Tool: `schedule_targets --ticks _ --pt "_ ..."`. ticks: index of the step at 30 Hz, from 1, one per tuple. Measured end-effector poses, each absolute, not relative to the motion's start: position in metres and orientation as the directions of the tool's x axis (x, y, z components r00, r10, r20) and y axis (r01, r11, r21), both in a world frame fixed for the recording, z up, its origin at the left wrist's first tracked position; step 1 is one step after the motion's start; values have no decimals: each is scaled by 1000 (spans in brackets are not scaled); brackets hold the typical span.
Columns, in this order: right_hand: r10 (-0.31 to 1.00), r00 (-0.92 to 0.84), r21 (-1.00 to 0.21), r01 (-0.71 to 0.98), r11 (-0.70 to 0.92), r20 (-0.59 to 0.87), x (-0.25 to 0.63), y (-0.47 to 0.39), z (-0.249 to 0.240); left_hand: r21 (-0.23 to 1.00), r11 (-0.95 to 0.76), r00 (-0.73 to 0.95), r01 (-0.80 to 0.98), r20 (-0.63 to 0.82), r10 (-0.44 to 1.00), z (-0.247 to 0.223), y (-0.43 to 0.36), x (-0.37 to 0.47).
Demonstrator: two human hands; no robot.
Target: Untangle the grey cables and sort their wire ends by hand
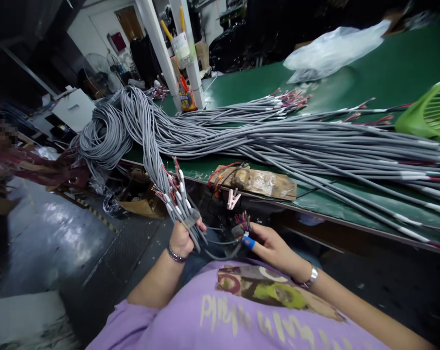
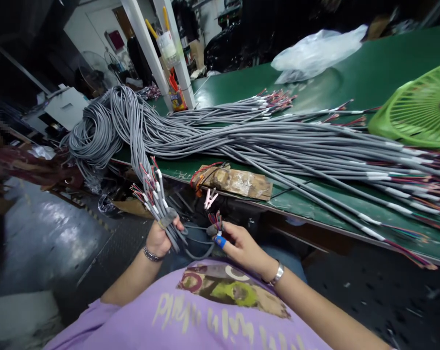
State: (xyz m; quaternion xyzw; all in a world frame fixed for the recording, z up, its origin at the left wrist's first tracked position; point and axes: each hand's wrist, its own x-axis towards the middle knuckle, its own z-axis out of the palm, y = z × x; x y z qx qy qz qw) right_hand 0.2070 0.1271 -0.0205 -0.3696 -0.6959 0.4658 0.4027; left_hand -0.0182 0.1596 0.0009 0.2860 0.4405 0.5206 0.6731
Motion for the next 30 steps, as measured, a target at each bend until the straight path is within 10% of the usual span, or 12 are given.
schedule_targets --ticks 10,17,30 --pt "996 42 -995 62 -84 -81 239 127 -71 838 243 190 -489 -169 967 11 144 -43" --pt "913 -404 -994 60 90 59 198 118 -55 943 233 195 -239 -189 962 -6 142 -3" --pt "945 -292 -940 260 223 144 163 136 -34 970 132 45 -204 -125 991 -20 141 21"
